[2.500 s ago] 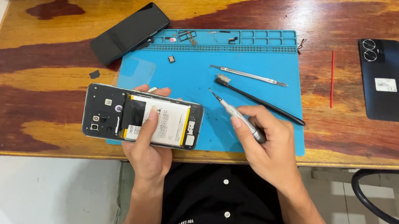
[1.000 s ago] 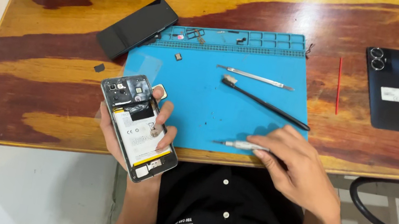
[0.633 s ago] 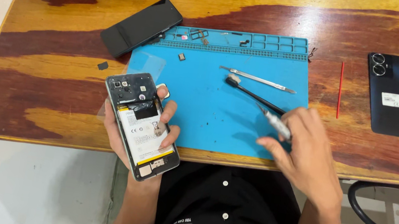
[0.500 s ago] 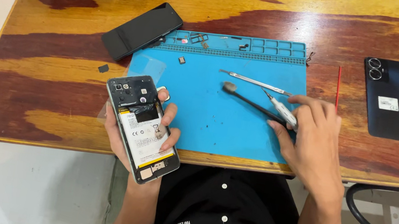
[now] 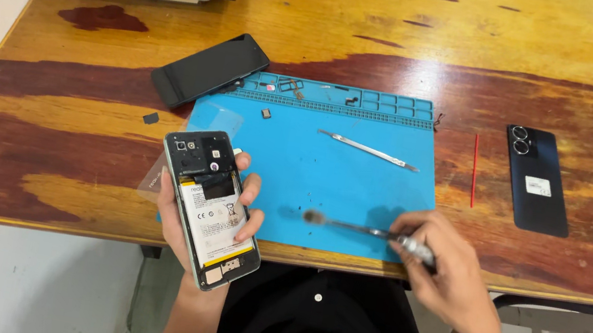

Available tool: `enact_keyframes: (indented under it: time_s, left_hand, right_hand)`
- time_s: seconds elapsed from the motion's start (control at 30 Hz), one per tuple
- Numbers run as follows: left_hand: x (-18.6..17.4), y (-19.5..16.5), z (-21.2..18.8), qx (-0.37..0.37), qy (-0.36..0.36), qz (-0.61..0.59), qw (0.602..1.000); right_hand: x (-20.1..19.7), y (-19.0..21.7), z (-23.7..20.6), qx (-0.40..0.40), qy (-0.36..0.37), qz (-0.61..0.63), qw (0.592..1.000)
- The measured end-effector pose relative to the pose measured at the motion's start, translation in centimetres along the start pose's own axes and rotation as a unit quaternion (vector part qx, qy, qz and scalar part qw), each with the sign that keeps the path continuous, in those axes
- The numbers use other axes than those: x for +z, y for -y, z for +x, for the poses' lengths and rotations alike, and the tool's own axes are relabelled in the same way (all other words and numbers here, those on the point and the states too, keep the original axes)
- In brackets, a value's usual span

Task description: The person disassembles a smartphone on a blue mat, using a screwdriver to remove screws and a brush to clean internal components. They handle the camera module and battery area, then reposition the phone to continue working on the interior.

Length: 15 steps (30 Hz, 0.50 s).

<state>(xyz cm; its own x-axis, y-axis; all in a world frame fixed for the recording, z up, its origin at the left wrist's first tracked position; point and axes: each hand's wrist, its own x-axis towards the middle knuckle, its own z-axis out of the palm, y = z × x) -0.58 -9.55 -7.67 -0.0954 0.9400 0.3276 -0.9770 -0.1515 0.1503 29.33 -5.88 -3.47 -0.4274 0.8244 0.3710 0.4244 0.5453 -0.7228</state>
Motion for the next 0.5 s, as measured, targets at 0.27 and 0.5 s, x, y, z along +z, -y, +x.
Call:
enact_keyframes:
  time_s: [0.27, 0.5]
  left_hand:
    - [-0.3, 0.1, 0.1, -0.004, 0.015, 0.004, 1.0]
    - [-0.3, 0.2, 0.1, -0.001, 0.019, 0.0, 1.0]
  right_hand:
    - [0.2, 0.3, -0.6, 0.045, 0.064, 0.013, 0.997]
    - [0.6, 0.6, 0.7, 0.004, 0.087, -0.004, 0.996]
